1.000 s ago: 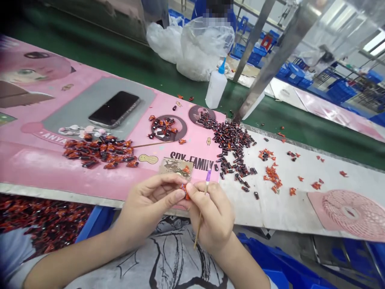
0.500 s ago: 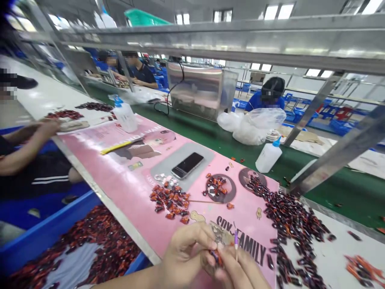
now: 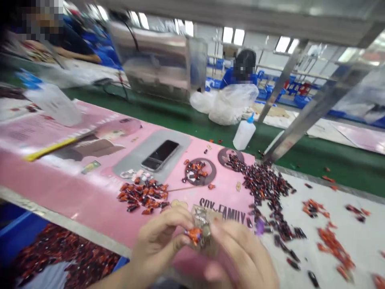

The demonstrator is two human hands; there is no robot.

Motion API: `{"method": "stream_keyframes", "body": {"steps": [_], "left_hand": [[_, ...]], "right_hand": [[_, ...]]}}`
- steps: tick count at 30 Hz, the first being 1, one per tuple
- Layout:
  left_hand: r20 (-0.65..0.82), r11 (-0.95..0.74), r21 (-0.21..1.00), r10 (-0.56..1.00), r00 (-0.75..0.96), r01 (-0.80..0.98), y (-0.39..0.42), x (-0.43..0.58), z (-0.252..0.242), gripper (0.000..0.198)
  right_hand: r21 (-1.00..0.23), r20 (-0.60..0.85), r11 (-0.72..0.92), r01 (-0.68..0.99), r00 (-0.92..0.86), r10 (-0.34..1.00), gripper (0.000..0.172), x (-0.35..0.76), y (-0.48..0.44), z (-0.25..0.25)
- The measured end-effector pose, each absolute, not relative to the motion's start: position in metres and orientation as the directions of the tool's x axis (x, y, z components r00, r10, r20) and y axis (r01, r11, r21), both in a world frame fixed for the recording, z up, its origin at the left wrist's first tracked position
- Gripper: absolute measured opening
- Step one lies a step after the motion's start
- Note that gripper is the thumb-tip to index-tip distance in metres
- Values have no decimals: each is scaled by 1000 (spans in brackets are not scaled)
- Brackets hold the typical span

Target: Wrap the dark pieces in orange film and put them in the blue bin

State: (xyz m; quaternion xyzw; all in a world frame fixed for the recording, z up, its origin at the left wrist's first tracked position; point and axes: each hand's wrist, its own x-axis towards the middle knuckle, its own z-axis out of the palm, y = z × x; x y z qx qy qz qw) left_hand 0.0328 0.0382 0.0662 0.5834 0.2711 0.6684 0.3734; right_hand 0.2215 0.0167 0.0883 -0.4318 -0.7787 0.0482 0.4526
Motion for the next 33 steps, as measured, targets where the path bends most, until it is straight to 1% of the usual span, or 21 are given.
{"method": "stream_keyframes", "body": {"steps": [2, 3, 6, 8, 9, 12, 13, 15, 18, 21, 23, 24, 27, 30, 33], "left_hand": [[595, -591, 795, 804, -11, -137, 37, 33, 71, 7], [601, -597, 794, 799, 2, -112, 37, 32, 73, 6], [624, -623, 781, 781, 27, -48, 38, 30, 76, 8], [652, -653, 757, 755, 70, 5, 39, 26, 77, 8], [669, -677, 735, 734, 115, 46, 41, 24, 78, 8], [681, -751, 630, 656, 325, 197, 46, 16, 83, 19], [670, -770, 594, 633, 387, 232, 47, 13, 85, 21], [654, -794, 550, 602, 459, 258, 47, 11, 88, 19], [661, -812, 532, 575, 482, 240, 43, 11, 89, 17], [671, -816, 527, 572, 472, 239, 37, 12, 86, 17], [677, -816, 526, 573, 462, 240, 34, 13, 84, 18], [680, -817, 525, 572, 460, 239, 33, 14, 84, 18], [683, -808, 551, 580, 445, 207, 31, 17, 81, 21], [677, -787, 611, 575, 460, 86, 31, 23, 79, 28], [680, -769, 639, 552, 483, -21, 30, 30, 78, 29]], "right_hand": [[-485, 642, 713, 506, -347, 683, 32, 210, 26, 93], [-515, 642, 738, 435, -375, 669, 29, 205, 31, 94], [-629, 643, 708, 320, -298, 706, 17, 194, 38, 95], [-660, 640, 696, 281, -276, 718, 16, 191, 37, 94], [-666, 635, 695, 271, -282, 719, 17, 191, 36, 94], [-695, 601, 676, 246, -317, 733, 15, 193, 33, 91], [-710, 583, 664, 235, -333, 741, 15, 194, 32, 91], [-741, 538, 634, 220, -371, 757, 18, 195, 30, 89], [-738, 504, 628, 246, -419, 756, 32, 194, 29, 88], [-636, 556, 704, 315, -446, 701, 43, 190, 31, 86], [-576, 589, 749, 328, -469, 658, 45, 187, 31, 82], [-564, 602, 762, 318, -473, 643, 46, 185, 31, 79], [-584, 646, 758, 291, -398, 651, 47, 181, 27, 71], [-585, 723, 768, 259, -261, 639, 44, 175, 21, 68], [-555, 782, 794, 248, -171, 600, 44, 165, 17, 72]]}}
